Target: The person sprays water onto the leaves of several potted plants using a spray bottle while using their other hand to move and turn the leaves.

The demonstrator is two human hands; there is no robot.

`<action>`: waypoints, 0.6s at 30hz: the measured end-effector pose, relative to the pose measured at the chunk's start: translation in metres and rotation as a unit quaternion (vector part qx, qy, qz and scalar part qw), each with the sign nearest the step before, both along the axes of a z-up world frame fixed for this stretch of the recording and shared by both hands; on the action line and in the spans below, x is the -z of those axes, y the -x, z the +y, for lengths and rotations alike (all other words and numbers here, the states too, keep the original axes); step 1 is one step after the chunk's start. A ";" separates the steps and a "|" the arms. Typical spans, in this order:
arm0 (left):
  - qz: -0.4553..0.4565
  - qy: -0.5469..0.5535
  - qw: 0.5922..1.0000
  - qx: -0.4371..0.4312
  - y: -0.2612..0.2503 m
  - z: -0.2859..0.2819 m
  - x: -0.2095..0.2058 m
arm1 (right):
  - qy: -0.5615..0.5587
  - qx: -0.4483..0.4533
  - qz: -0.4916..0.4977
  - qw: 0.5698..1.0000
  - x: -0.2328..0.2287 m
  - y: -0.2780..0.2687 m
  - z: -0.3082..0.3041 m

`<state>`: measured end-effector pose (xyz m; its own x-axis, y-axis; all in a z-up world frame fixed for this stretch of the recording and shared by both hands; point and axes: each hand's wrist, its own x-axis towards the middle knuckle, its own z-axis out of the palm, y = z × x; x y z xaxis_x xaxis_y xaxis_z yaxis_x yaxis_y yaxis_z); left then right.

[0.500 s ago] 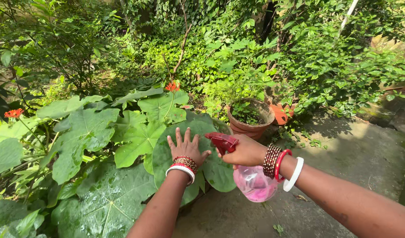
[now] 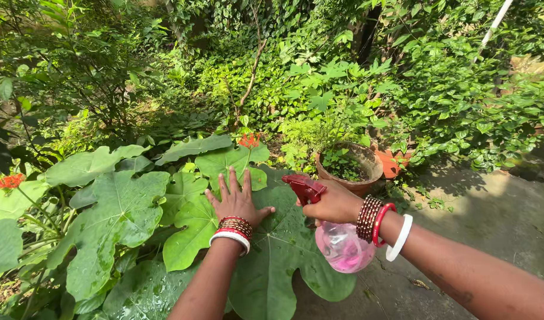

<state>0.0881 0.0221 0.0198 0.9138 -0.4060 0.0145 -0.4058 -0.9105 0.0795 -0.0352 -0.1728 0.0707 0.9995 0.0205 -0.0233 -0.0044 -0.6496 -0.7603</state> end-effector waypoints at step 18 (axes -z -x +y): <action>0.111 -0.030 0.993 0.031 -0.022 0.011 0.000 | 0.005 0.013 0.037 0.999 -0.016 -0.079 0.022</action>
<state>0.1106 0.0326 0.0198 0.8647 -0.4564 -0.2096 -0.4407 -0.8897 0.1193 0.0434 -0.1505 0.0872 0.9952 -0.0053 -0.0973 -0.0769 -0.6567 -0.7502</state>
